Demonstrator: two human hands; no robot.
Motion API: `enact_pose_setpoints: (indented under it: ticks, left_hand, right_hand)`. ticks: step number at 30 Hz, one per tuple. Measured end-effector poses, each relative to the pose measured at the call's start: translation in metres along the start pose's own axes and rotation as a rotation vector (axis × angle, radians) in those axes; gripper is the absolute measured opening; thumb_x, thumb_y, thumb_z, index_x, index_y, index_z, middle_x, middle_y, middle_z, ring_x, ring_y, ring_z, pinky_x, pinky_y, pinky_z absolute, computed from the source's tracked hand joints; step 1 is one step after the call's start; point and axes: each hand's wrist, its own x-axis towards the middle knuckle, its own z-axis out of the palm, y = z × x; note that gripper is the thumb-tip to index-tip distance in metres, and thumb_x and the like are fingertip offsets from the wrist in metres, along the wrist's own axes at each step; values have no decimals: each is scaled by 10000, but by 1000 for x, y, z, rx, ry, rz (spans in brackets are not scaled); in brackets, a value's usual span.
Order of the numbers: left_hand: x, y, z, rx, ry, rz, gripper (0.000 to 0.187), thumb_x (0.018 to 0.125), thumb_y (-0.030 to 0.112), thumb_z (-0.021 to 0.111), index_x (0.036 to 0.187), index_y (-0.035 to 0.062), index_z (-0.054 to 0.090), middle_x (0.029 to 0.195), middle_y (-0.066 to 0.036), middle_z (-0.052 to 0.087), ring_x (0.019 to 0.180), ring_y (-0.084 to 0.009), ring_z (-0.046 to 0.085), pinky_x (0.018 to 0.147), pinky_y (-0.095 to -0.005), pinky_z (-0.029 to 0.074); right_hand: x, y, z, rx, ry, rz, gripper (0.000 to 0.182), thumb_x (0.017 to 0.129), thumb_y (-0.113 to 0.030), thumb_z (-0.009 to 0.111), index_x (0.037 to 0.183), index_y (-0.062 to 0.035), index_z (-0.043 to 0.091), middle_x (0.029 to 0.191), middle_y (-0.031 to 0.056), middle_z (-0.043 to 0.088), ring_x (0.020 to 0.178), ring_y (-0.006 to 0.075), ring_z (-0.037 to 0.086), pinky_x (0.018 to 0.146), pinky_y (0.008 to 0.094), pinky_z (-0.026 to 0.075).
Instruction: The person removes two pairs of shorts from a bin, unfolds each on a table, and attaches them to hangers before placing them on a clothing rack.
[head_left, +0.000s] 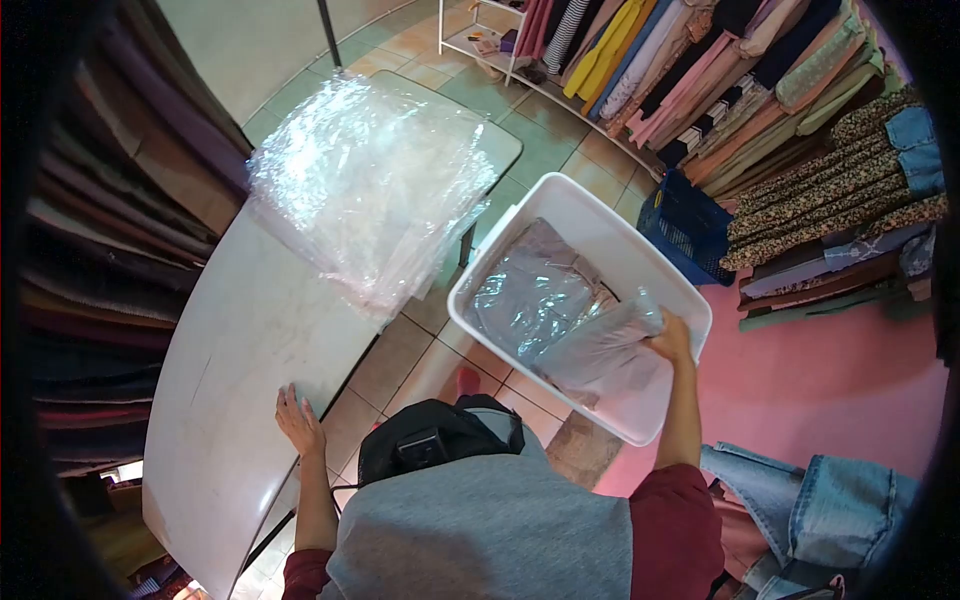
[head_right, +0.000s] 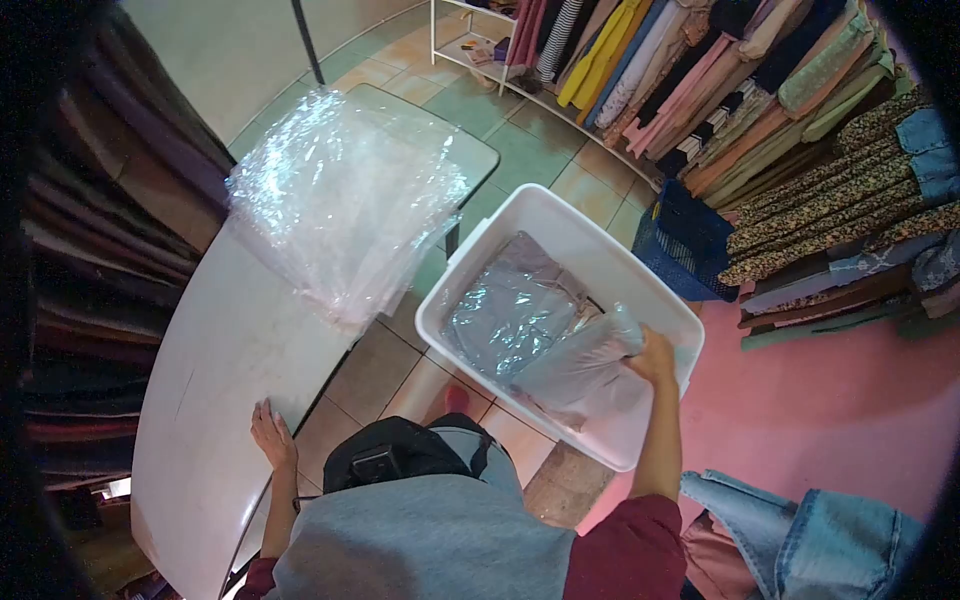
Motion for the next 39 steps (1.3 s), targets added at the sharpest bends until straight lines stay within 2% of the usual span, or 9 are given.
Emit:
enact_pose_setpoints:
  ticks: [5,9,13,19,25,29,32,36,39]
  left_hand:
    - [0,-48,-27,-448,49,97,291,878,233,356,968,7,515,980,-145,521,943,-288,465,833,-363,354]
    - [-18,-103,-33,-432,117,41,284,877,227,354,902,-1,523,912,-142,529,880,-286,482,791,-366,373]
    - [-46,-159,-36,-428,253,-95,285,876,217,353,861,-1,536,869,-139,538,840,-283,497,762,-359,385]
    - [-87,-220,-38,-483,446,-279,273,872,185,364,834,-12,549,805,-139,551,757,-262,522,694,-338,410]
    - [-97,-253,-55,-977,295,-528,372,900,277,351,848,-20,569,749,-62,563,671,-123,513,621,-250,425]
    - [-105,-274,-47,-1184,347,-584,374,898,304,358,892,-10,560,749,-50,555,654,-97,497,599,-232,428]
    - [-105,-282,-50,-1166,396,-718,368,894,305,361,902,-6,558,757,-60,558,626,-99,508,566,-233,437]
    - [-90,-295,-47,-1128,397,-783,379,882,325,374,909,-7,554,743,-84,565,599,-116,534,531,-241,450]
    - [-62,-292,-62,-1217,-283,-878,450,853,404,390,999,1,525,802,-122,581,613,-162,562,537,-256,461]
  right_hand:
    - [-30,-96,-86,-7,319,-136,483,498,-147,714,947,-83,549,843,168,586,792,343,554,660,379,440]
    - [-49,-205,-134,8,489,-298,367,504,-115,707,817,-59,523,723,164,562,711,373,532,584,380,418]
    - [-55,-297,-141,278,430,-431,468,493,-75,701,925,-10,534,762,152,594,751,292,591,662,325,441]
    - [-34,-422,-66,439,425,-827,514,473,-115,719,929,24,527,771,152,591,724,264,591,669,315,444]
    - [-70,-558,44,638,592,-1158,346,504,-120,671,816,-34,548,825,125,594,745,293,577,616,334,434]
    - [-82,-557,138,551,389,-1575,382,575,-53,590,952,-30,534,1068,111,543,970,263,527,790,369,401]
    - [-90,-521,177,-110,59,-1562,475,592,-35,574,1058,-33,483,1204,114,431,1117,273,410,863,388,363]
    - [-94,-465,212,20,-114,-1283,533,612,-47,582,1124,-61,435,1258,150,333,1148,293,347,864,388,369]
    - [-97,-456,226,518,-146,-888,512,707,-70,570,1185,-79,387,1183,166,409,1079,280,418,854,354,376]
